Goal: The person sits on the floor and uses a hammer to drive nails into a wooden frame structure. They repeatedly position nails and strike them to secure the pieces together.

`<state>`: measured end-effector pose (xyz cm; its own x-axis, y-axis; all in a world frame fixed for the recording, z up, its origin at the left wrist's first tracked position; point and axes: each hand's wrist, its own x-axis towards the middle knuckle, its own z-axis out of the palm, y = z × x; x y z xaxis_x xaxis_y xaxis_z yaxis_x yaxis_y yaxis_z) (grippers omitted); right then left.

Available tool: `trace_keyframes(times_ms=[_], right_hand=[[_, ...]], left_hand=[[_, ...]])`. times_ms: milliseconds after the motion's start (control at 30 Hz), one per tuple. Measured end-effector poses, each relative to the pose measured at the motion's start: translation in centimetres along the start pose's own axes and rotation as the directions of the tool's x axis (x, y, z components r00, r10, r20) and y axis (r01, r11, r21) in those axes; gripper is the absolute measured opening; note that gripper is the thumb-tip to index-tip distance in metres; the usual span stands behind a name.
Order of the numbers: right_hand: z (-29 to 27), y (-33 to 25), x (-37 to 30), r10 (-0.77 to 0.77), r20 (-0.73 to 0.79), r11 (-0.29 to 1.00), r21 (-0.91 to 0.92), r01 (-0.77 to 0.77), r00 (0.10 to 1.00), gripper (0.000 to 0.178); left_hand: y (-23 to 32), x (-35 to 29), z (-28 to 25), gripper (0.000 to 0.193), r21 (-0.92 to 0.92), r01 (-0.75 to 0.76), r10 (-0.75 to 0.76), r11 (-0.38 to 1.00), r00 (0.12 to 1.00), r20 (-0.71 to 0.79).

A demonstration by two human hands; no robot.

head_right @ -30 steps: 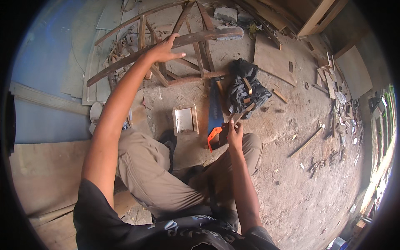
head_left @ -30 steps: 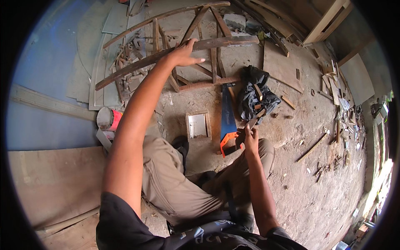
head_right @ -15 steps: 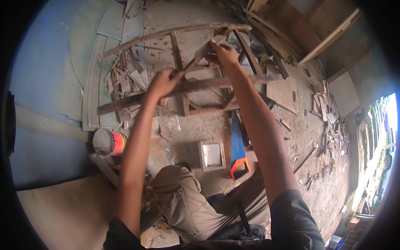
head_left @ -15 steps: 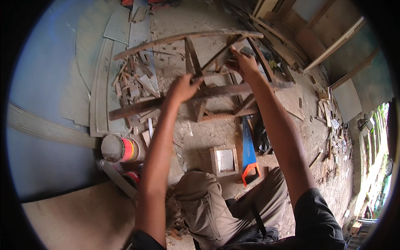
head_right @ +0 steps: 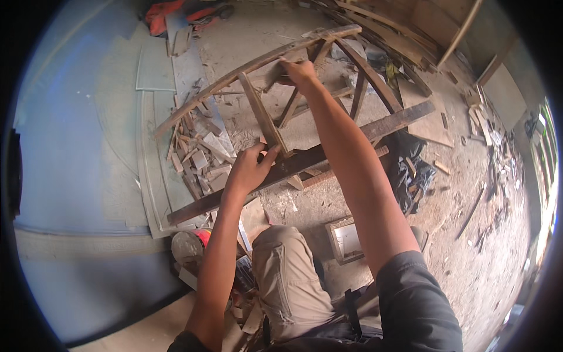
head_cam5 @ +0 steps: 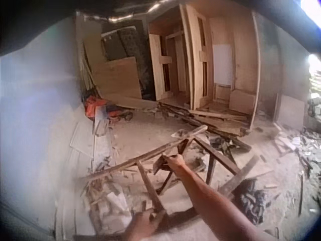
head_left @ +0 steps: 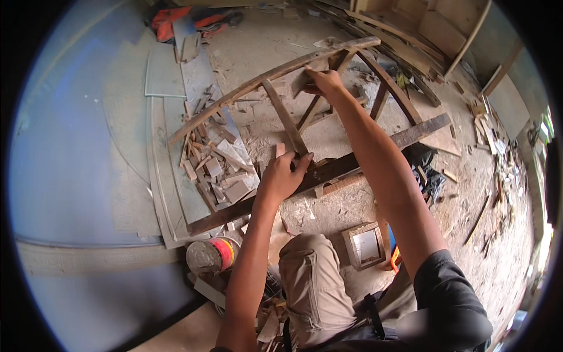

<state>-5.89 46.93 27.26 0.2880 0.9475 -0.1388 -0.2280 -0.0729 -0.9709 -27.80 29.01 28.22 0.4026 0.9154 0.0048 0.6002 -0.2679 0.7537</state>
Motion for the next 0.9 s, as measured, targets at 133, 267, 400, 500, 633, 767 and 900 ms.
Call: trace_keyframes(times_ms=[133, 267, 400, 500, 633, 767, 900], right_hand=[[0.0, 0.9, 0.8, 0.040, -0.064, 0.998, 0.043, -0.037, 0.997, 0.034], [-1.7, 1.1, 0.7, 0.077, -0.100, 0.997, -0.016, -0.079, 0.992, 0.038], [-3.8, 1.4, 0.6, 0.062, -0.091, 0.997, -0.045, -0.066, 0.994, 0.041], [-2.3, 0.8, -0.1, 0.097, -0.057, 0.993, -0.056, -0.100, 0.994, 0.041], [-2.3, 0.7, -0.6, 0.096, -0.057, 0.980, -0.172, -0.104, 0.994, 0.040], [-2.3, 1.0, -0.5, 0.035, -0.037, 0.956, -0.289, -0.044, 0.999, 0.042], [-1.7, 1.6, -1.5, 0.029, -0.036, 0.964, -0.262, -0.037, 0.999, 0.043]], left_hand=[[2.4, 0.1, 1.1, 0.045, 0.146, 0.036, -0.044, 0.989, 0.998, 0.050], [3.4, 0.2, 2.2, 0.045, 0.174, -0.024, 0.016, 0.984, 0.999, 0.048], [4.7, 0.2, 2.6, 0.046, 0.205, 0.020, -0.037, 0.979, 0.996, 0.079], [4.8, 0.1, 2.0, 0.049, 0.235, 0.020, -0.044, 0.972, 0.994, 0.097], [4.8, 0.1, 2.1, 0.048, 0.239, 0.019, -0.046, 0.971, 0.993, 0.105], [4.3, -0.1, 2.6, 0.045, 0.231, 0.022, -0.050, 0.973, 0.992, 0.115], [4.9, -0.5, 2.4, 0.045, 0.226, 0.086, -0.120, 0.970, 0.983, 0.142]])
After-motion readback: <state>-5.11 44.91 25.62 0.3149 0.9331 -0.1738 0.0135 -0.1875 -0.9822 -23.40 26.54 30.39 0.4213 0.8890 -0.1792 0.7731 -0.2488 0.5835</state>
